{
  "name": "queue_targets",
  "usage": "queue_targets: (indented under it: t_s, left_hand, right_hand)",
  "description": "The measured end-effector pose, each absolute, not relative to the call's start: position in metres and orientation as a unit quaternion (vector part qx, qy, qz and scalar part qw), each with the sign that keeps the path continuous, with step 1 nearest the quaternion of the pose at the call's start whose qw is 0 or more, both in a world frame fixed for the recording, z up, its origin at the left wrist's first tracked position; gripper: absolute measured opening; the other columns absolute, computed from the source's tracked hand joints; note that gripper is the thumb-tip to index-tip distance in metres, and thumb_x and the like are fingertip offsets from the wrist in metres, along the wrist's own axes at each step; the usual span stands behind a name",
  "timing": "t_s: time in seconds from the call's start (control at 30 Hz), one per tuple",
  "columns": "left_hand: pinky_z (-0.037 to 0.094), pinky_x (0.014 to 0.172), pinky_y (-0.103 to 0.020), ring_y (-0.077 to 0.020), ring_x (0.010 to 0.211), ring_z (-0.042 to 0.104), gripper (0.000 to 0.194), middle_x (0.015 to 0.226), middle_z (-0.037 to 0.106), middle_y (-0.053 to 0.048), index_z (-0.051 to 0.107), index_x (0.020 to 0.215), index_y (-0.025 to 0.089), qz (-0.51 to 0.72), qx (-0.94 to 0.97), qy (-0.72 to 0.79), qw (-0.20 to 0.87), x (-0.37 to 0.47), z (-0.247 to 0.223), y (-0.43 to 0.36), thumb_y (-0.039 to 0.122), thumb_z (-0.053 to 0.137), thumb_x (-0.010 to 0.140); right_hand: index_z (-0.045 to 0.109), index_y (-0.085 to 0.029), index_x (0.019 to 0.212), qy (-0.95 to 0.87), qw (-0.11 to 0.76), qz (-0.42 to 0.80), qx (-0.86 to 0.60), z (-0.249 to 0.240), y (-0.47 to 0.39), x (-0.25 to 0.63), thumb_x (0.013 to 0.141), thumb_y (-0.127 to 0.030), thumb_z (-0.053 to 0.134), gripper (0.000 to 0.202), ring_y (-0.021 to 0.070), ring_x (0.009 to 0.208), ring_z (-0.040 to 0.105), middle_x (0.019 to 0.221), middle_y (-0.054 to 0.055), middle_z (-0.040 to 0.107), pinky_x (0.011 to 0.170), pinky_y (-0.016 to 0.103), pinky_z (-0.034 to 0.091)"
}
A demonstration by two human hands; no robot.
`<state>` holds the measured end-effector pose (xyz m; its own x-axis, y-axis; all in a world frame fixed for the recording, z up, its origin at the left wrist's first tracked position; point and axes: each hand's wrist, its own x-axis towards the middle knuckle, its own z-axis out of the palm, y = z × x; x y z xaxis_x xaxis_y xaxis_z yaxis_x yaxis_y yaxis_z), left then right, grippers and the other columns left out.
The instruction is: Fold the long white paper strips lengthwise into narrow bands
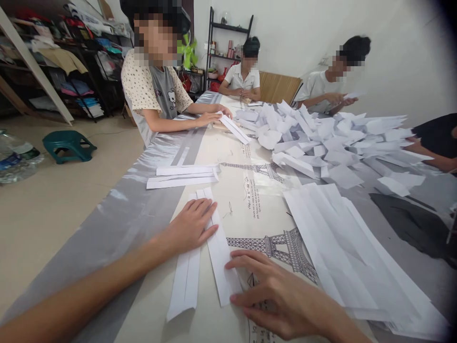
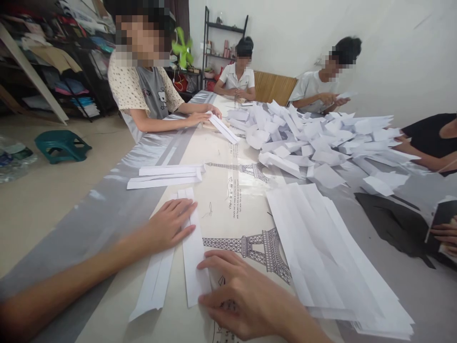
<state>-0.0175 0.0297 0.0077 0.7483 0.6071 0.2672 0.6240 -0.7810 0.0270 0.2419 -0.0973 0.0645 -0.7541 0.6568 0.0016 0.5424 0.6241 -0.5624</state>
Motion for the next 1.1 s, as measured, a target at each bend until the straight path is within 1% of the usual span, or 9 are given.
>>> queue_targets:
  t_s: [0.2, 0.37, 0.47, 0.6, 0.7, 0.77, 0.87, 0.97, 1.1]
  left_hand:
    - [0.022, 0.122, -0.056, -0.0292, 0.133, 0.050, 0.049, 0.142, 0.056, -0.013, 0.045, 0.146, 0.016, -0.151, -0.923, -0.353, -0.012, -0.019, 0.001, 0.034, 0.048, 0.033, 0.110]
    - [0.031, 0.120, -0.049, -0.0239, 0.125, 0.056, 0.035, 0.132, 0.061, -0.008, 0.054, 0.136, 0.020, -0.207, -0.894, -0.384, -0.101, -0.021, 0.001, 0.046, 0.036, 0.039, 0.109]
    - [0.041, 0.114, -0.045, -0.0247, 0.127, 0.055, 0.032, 0.136, 0.060, -0.009, 0.059, 0.131, 0.019, -0.240, -0.875, -0.405, -0.115, -0.023, -0.002, 0.053, 0.033, 0.043, 0.107]
    - [0.035, 0.119, -0.051, -0.0265, 0.133, 0.053, 0.034, 0.139, 0.062, -0.011, 0.063, 0.129, 0.017, -0.238, -0.881, -0.406, -0.053, -0.024, -0.005, 0.055, 0.033, 0.044, 0.107]
    - [0.027, 0.123, -0.054, -0.0249, 0.119, 0.061, 0.028, 0.121, 0.070, -0.011, 0.067, 0.119, 0.016, -0.218, -0.898, -0.382, 0.028, -0.022, 0.000, 0.048, 0.030, 0.046, 0.106]
    - [0.032, 0.119, -0.053, -0.0253, 0.105, 0.064, 0.023, 0.104, 0.070, -0.010, 0.070, 0.106, 0.015, -0.201, -0.902, -0.375, 0.072, -0.020, 0.006, 0.043, 0.030, 0.053, 0.104]
    - [0.045, 0.106, -0.053, -0.0281, 0.098, 0.062, 0.020, 0.093, 0.065, -0.010, 0.067, 0.093, 0.015, -0.190, -0.906, -0.367, 0.094, -0.017, 0.012, 0.037, 0.031, 0.057, 0.101]
    - [0.049, 0.101, -0.048, -0.0277, 0.107, 0.060, 0.017, 0.110, 0.065, -0.013, 0.065, 0.105, 0.015, -0.222, -0.920, -0.318, 0.049, -0.016, 0.012, 0.039, 0.022, 0.050, 0.103]
    - [0.047, 0.105, -0.042, -0.0222, 0.112, 0.060, 0.028, 0.119, 0.065, -0.010, 0.060, 0.124, 0.018, -0.230, -0.950, -0.206, -0.033, -0.018, 0.013, 0.043, 0.010, 0.040, 0.105]
  right_hand:
    - [0.082, -0.030, 0.097, -0.865, 0.117, 0.297, -0.387, 0.060, -0.103, 0.235, 0.101, -0.030, 0.060, 0.022, 0.0244, 0.143, 0.045, 0.137, 0.000, 0.065, 0.112, 0.041, 0.049]
    - [0.080, -0.032, 0.106, -0.863, 0.103, 0.292, -0.400, 0.061, -0.106, 0.235, 0.102, -0.030, 0.059, 0.022, 0.0226, 0.143, 0.044, 0.140, -0.004, 0.064, 0.110, 0.036, 0.049]
    - [0.080, -0.032, 0.104, -0.865, 0.106, 0.289, -0.395, 0.059, -0.106, 0.236, 0.101, -0.029, 0.060, 0.021, 0.0213, 0.142, 0.045, 0.140, -0.006, 0.064, 0.110, 0.035, 0.049]
    - [0.078, -0.028, 0.092, -0.853, 0.154, 0.276, -0.416, 0.051, -0.104, 0.232, 0.100, -0.024, 0.061, 0.019, 0.0219, 0.134, 0.053, 0.128, -0.002, 0.070, 0.107, 0.037, 0.051]
    - [0.072, -0.023, 0.082, -0.835, 0.198, 0.235, -0.457, 0.045, -0.100, 0.231, 0.099, -0.018, 0.055, 0.024, 0.0234, 0.110, 0.065, 0.104, 0.004, 0.074, 0.095, 0.040, 0.056]
    - [0.067, -0.022, 0.082, -0.810, 0.198, 0.208, -0.511, 0.041, -0.096, 0.233, 0.097, -0.015, 0.053, 0.022, 0.0227, 0.093, 0.067, 0.095, 0.005, 0.069, 0.081, 0.039, 0.059]
    - [0.064, -0.024, 0.101, -0.761, 0.192, 0.198, -0.587, 0.032, -0.091, 0.239, 0.094, -0.016, 0.054, 0.014, 0.0221, 0.087, 0.068, 0.104, 0.006, 0.064, 0.071, 0.037, 0.059]
    - [0.060, -0.026, 0.116, -0.737, 0.196, 0.200, -0.615, 0.023, -0.089, 0.246, 0.094, -0.020, 0.053, 0.024, 0.0242, 0.096, 0.068, 0.113, 0.008, 0.062, 0.074, 0.037, 0.059]
    - [0.060, -0.026, 0.105, -0.715, 0.186, 0.221, -0.637, 0.022, -0.089, 0.251, 0.093, -0.022, 0.052, 0.014, 0.0236, 0.095, 0.067, 0.106, 0.006, 0.062, 0.079, 0.037, 0.057]
